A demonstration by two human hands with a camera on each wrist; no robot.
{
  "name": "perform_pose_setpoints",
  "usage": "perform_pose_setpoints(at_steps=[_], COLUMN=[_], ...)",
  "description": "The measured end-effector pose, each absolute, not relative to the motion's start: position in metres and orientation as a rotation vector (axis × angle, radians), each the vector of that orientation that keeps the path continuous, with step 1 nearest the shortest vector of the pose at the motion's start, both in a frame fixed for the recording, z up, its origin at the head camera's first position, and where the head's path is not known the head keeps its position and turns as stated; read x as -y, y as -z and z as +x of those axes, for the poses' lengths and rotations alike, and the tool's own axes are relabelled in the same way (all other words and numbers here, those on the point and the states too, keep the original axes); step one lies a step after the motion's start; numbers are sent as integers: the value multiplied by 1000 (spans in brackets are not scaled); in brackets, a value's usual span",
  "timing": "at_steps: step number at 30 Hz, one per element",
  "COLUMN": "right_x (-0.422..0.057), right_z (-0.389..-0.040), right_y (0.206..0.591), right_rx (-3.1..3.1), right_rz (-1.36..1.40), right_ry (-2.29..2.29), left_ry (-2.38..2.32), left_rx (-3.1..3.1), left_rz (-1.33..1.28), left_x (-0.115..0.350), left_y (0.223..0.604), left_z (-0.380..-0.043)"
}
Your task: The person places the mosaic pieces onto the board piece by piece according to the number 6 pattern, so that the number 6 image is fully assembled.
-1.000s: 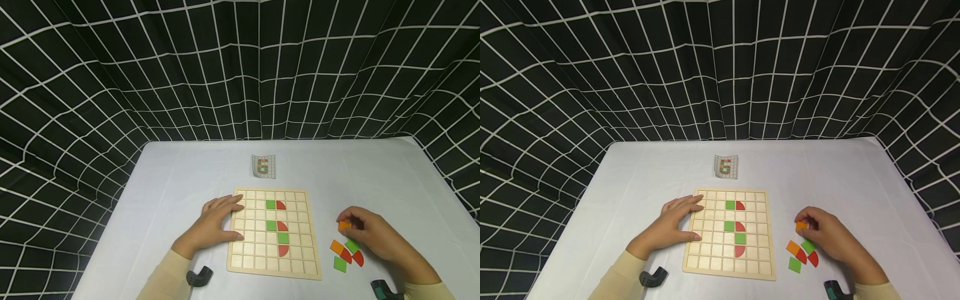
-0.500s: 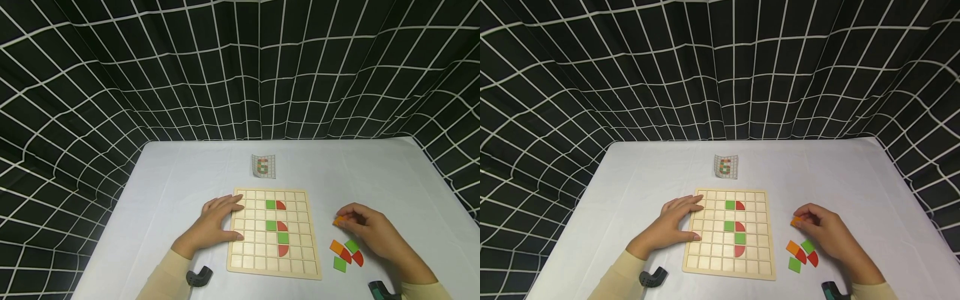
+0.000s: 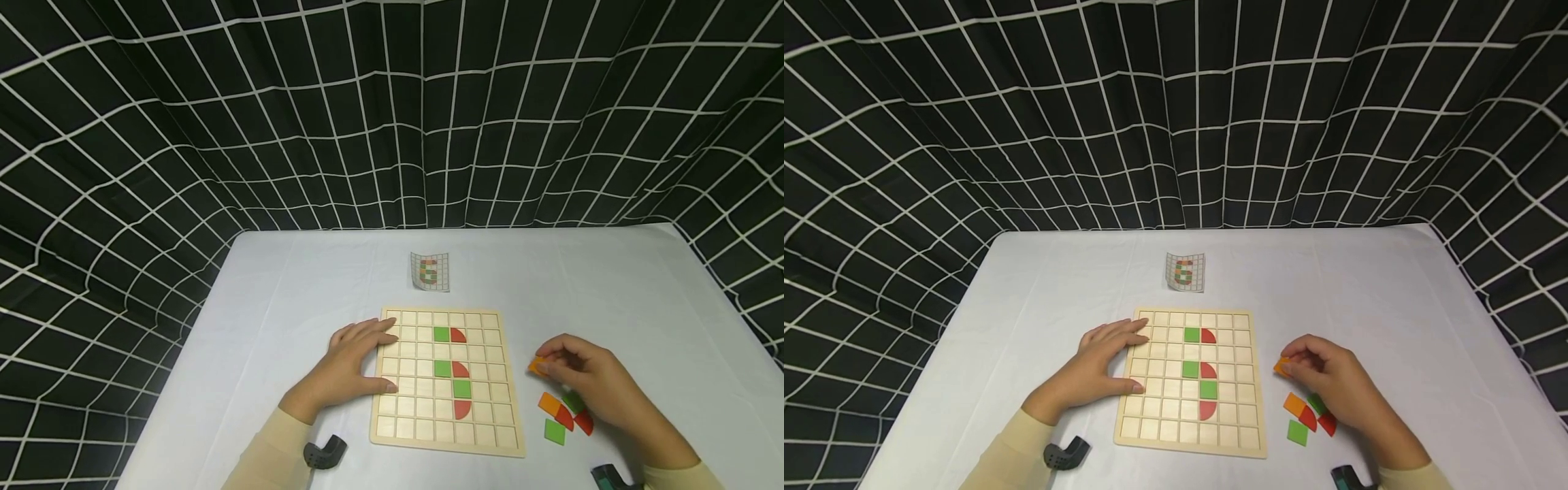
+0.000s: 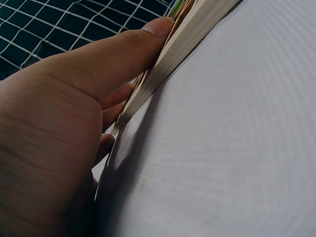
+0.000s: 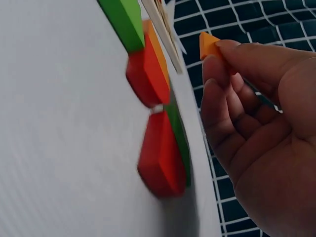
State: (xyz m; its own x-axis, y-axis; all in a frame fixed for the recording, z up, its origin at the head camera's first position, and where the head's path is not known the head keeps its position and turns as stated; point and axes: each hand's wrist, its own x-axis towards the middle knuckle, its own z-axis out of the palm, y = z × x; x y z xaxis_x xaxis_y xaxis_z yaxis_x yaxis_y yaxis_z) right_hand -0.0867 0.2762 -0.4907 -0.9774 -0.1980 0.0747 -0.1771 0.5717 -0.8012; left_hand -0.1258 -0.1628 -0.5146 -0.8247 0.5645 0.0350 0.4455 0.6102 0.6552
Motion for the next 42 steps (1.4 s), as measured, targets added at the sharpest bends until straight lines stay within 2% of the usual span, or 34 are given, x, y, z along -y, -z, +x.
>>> perform_pose_setpoints(at_steps=[10,23,42], right_x=[-254,-230,-207], right_z=[-78,-70,-65], right_y=[486,488,488], right_rx=[-2692,-2593,-2478], right_rz=[-326,-575,-711], right_ry=[1453,1578,1706], left_ry=[-1003,-1002,-990], left_rx=[-2665,-2669,-2673], left_rz=[841,857,837], left_x=[163,163,163], left_y=[517,518,518], left_z=[-126,-126,-127])
